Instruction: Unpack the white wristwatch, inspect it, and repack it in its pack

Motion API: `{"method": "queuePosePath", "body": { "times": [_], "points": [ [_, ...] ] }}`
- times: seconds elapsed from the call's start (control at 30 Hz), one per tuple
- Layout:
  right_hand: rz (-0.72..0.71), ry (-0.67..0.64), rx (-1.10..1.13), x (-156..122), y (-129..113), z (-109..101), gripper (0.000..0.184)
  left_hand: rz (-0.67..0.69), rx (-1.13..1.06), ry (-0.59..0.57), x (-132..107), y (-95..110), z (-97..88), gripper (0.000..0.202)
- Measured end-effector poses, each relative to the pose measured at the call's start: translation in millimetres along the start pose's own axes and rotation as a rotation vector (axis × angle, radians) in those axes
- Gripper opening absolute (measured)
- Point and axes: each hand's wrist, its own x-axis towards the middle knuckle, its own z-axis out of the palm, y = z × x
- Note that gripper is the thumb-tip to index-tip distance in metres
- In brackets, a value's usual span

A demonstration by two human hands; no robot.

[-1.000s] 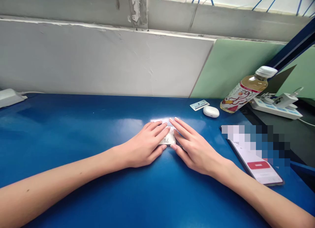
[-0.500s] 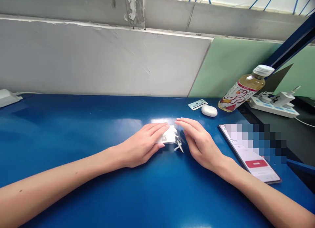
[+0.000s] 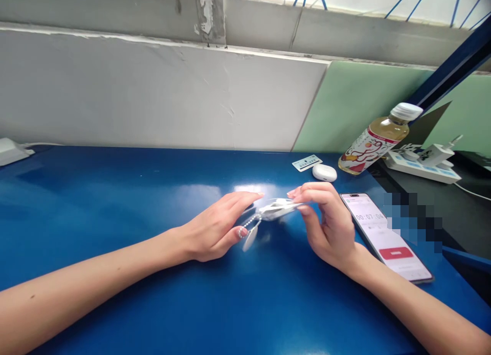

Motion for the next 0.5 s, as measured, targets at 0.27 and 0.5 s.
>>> {"method": "queuePosePath", "body": {
  "times": [0.27,0.5],
  "points": [
    [0.456,0.125,0.18,1.7,-6.4,9.1,0.008,-0.051,-0.011,0.129,-2.9,-1.1,2.8,0.077],
    [0.743,0.023,0.438,0.8,-3.6,19.0,0.019,0.004,0.125,0.055,0.4,2.5,3.4,0.106]
  ]
}}
